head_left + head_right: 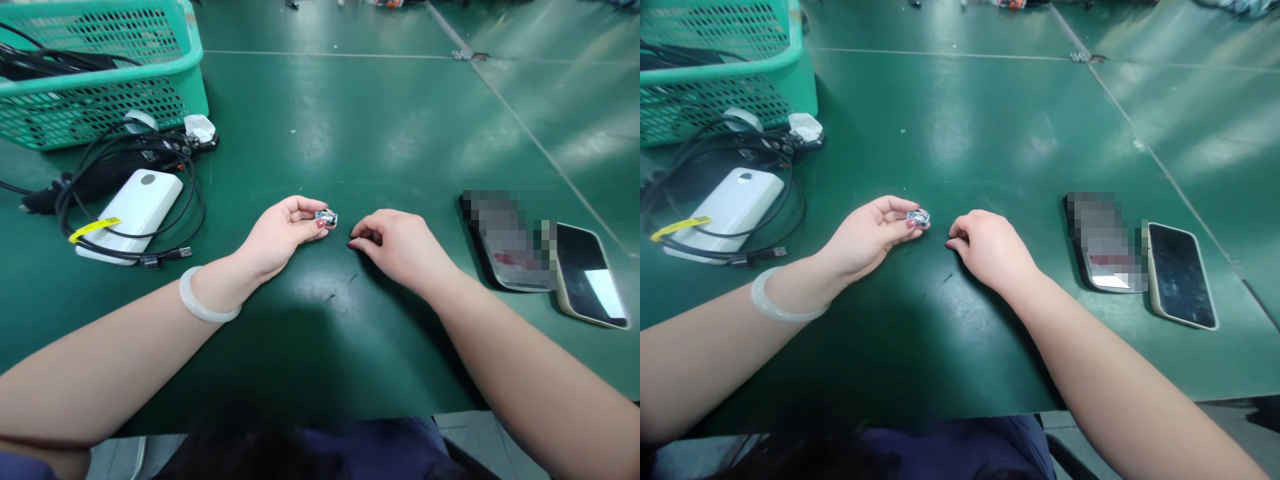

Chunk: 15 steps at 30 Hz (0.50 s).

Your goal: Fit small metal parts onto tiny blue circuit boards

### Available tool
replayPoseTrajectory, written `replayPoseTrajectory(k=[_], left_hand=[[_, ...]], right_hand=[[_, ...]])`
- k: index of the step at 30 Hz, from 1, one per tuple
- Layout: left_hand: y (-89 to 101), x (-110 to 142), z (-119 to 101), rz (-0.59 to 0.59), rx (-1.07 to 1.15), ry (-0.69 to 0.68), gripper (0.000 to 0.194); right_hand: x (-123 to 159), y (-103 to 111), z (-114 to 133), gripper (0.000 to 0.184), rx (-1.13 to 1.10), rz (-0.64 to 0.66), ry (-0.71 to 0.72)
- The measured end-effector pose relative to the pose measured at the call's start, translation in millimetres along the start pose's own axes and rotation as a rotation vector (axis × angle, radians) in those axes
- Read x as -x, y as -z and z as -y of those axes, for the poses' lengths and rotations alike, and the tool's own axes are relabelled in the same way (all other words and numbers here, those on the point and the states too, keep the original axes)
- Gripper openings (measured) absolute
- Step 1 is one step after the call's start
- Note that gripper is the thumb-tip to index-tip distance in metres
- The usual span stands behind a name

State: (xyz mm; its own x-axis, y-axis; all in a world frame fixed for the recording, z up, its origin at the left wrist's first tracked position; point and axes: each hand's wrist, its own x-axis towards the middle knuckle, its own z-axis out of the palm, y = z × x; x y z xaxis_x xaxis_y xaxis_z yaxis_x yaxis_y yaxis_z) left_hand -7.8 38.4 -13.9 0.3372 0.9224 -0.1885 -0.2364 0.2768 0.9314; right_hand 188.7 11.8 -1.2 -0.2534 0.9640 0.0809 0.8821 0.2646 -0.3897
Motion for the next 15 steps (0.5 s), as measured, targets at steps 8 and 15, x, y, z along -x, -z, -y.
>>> replayPoseTrajectory(k=[8,15], left_hand=[[0.6,0.6,0.2,0.008,-0.037,-0.008,0.025],[0.8,1.1,-0.1,0.025,-0.042,-0.001,0.034]], right_hand=[[0.6,-1.4,2.3,0.029,-0.049,-0.022,0.101],[2.3,0.5,-0.8,0.01,0.056,-0.009,0.02]])
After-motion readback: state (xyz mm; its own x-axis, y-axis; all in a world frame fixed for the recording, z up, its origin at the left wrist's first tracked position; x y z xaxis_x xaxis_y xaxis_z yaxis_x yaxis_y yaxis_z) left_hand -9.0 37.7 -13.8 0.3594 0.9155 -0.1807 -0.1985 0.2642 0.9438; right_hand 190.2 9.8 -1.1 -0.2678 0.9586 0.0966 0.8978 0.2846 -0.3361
